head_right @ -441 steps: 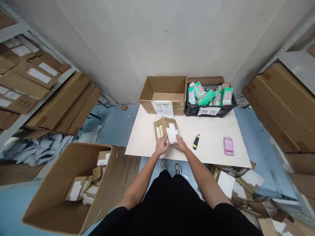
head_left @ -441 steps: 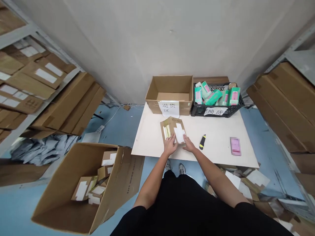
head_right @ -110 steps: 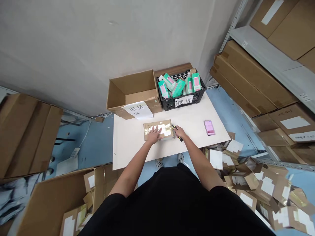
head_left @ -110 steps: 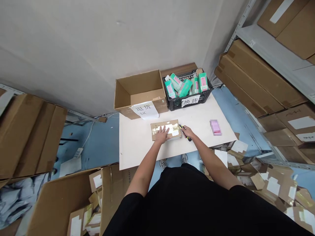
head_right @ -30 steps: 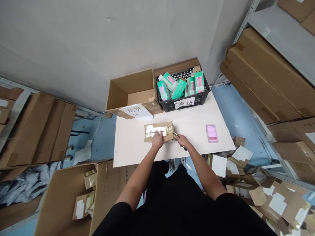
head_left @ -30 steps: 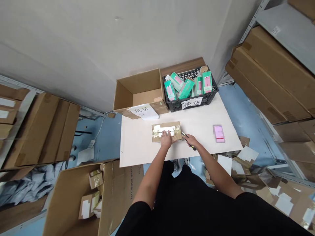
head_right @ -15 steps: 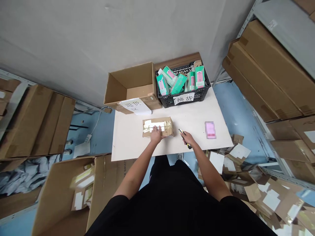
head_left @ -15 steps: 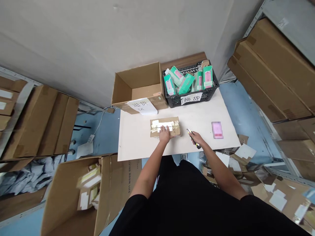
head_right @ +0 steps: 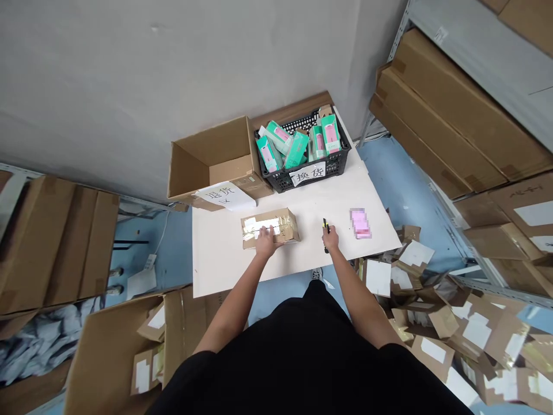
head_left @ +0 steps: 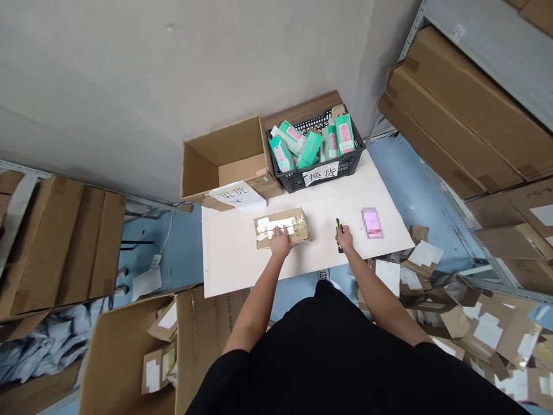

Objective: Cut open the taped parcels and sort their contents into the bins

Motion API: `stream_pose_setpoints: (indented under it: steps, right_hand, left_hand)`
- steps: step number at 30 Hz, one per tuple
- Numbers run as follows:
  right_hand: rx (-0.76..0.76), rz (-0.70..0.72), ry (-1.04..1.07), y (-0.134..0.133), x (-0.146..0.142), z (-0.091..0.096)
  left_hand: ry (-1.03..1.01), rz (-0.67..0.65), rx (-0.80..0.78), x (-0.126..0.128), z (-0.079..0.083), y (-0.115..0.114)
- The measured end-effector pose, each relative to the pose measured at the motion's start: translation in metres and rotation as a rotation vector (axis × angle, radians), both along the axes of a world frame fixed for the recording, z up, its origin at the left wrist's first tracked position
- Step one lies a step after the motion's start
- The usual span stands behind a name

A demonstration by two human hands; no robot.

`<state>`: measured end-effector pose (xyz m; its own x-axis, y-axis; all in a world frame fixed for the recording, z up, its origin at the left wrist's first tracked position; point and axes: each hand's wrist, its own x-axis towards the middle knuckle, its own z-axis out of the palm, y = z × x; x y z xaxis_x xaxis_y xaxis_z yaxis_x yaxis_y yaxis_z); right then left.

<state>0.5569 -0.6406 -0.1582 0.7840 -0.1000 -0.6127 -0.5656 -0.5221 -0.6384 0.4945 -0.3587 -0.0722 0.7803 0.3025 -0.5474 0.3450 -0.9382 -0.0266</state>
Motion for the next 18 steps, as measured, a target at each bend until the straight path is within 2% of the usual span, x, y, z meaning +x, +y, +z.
stream_pose_setpoints:
  steps: [4,7,10,12,14,16,18]
  right_hand:
    - [-0.254,0.041,-0.061,0.005,0.017,-0.018]
    - [-0.311,0.038,-0.073,0.0,0.019,-0.019]
    - [-0.296,0.03,-0.126,0.008,0.01,-0.008]
    - [-0.222,0.064,-0.161,0.029,-0.004,0.002]
    - [-0.111,0.125,-0.163,0.062,-0.02,0.012]
    - [0.066,0.19,-0.106,0.099,-0.034,0.02]
    - [0.086,0.172,-0.044,0.131,-0.042,0.025]
  left_hand:
    - [-0.036,-0.015,-0.013,-0.008,0.0,-0.003]
    - [-0.046,-0.054,-0.039,-0.01,0.007,0.002]
    - [-0.025,-0.079,-0.094,0.001,0.021,0.024]
    - [-0.057,-0.073,-0.087,0.014,0.03,0.046]
    - [-0.097,-0.08,-0.059,0.027,0.035,0.069]
    - [-0.08,-0.116,-0.069,0.036,0.036,0.087]
    - [-0.037,-0.14,-0.087,0.039,0.033,0.097]
